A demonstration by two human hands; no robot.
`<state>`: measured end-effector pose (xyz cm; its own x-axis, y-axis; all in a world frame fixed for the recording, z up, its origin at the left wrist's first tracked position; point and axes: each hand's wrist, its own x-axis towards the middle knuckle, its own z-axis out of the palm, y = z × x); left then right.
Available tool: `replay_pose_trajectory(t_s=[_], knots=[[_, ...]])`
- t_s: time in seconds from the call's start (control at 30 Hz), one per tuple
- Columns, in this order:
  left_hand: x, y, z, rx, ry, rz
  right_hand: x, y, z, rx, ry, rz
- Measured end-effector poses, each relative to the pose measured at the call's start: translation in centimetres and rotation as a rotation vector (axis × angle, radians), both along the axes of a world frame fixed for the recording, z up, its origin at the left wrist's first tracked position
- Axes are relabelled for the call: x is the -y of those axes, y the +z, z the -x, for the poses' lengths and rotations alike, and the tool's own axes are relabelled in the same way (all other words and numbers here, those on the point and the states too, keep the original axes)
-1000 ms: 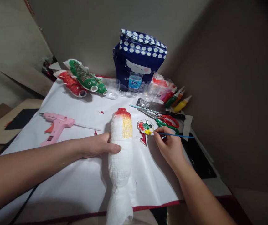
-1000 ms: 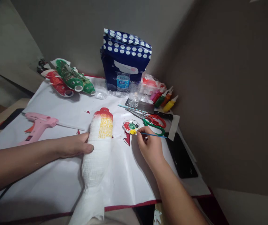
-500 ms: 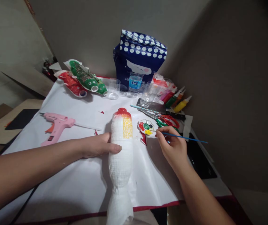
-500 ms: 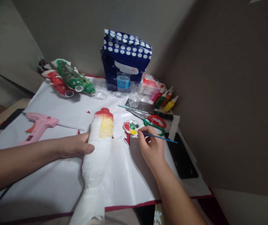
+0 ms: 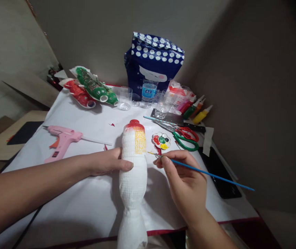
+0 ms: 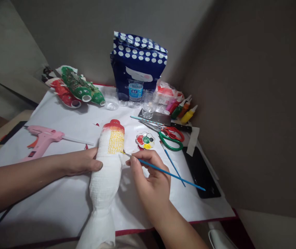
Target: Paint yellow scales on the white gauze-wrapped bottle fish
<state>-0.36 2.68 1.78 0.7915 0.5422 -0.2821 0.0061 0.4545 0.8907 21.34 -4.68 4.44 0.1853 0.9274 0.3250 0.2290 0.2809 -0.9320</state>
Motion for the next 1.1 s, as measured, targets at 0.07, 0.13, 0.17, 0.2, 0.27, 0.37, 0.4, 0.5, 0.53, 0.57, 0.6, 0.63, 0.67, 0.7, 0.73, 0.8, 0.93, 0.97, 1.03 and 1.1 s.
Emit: replay_pose_trajectory(t_s=[0.07,0.13,0.17,0.2,0.27,0.37,0.4,0.5,0.53,0.57,0.6,0.63,0.67,0.7,0.73,0.8,0.93,0.97,1.03,1.1], knots=[[-0.01,-0.02,-0.03,-0.002,0.001,-0.007,-0.01,-0.26,0.13,-0.034,0.015,0.012],[-0.02,-0.08,-0.04,0.003,0.001,-0.006,-0.04,-0.47,0.25,-0.060,0.041,0.010],[-0.03,-0.10,-0.04,0.007,0.001,-0.005,-0.07,-0.56,0.32,-0.071,0.055,0.008],[-0.02,-0.12,-0.04,0.011,0.001,-0.003,-0.10,-0.63,0.40,-0.083,0.065,0.007],[0.00,-0.13,-0.04,0.015,0.004,0.001,-0.19,-0.73,0.56,-0.108,0.073,0.008],[0.00,-0.20,-0.02,0.015,0.007,-0.005,-0.28,-0.77,0.78,-0.136,0.077,0.018],[-0.02,-0.26,-0.01,0.012,0.007,-0.008,-0.28,-0.76,0.82,-0.142,0.080,0.023],[-0.19,-0.51,0.03,0.006,-0.004,-0.005,-0.27,-0.74,0.88,-0.150,0.084,0.035],[-0.26,-0.60,0.03,0.009,-0.012,0.000,-0.26,-0.75,0.88,-0.150,0.083,0.035],[-0.33,-0.70,0.04,0.013,-0.018,0.004,-0.25,-0.76,0.87,-0.148,0.082,0.038],[-0.39,-0.77,0.04,0.017,-0.023,0.006,-0.24,-0.78,0.87,-0.146,0.082,0.038],[-0.42,-0.84,0.05,0.020,-0.025,0.006,-0.23,-0.80,0.86,-0.144,0.082,0.042],[-0.44,-0.88,0.06,0.024,-0.025,0.006,-0.22,-0.84,0.86,-0.142,0.084,0.042],[-0.44,-0.91,0.08,0.026,-0.026,0.006,-0.20,-0.88,0.86,-0.141,0.087,0.039],[-0.42,-0.91,0.09,0.028,-0.026,0.009,-0.19,-0.92,0.85,-0.139,0.090,0.034],[-0.37,-0.85,0.09,0.031,-0.024,0.018,-0.16,-1.01,0.82,-0.133,0.092,0.023],[-0.27,-0.56,-0.01,0.054,-0.037,0.019,-0.11,-1.10,0.71,-0.123,0.096,0.009],[-0.26,-0.50,-0.05,0.064,-0.043,0.011,-0.11,-1.11,0.69,-0.123,0.099,0.004],[-0.25,-0.44,-0.10,0.075,-0.049,-0.002,-0.14,-1.11,0.71,-0.118,0.106,-0.003],[-0.27,-0.48,-0.10,0.070,-0.046,-0.006,-0.18,-1.07,0.80,-0.118,0.103,-0.005]])
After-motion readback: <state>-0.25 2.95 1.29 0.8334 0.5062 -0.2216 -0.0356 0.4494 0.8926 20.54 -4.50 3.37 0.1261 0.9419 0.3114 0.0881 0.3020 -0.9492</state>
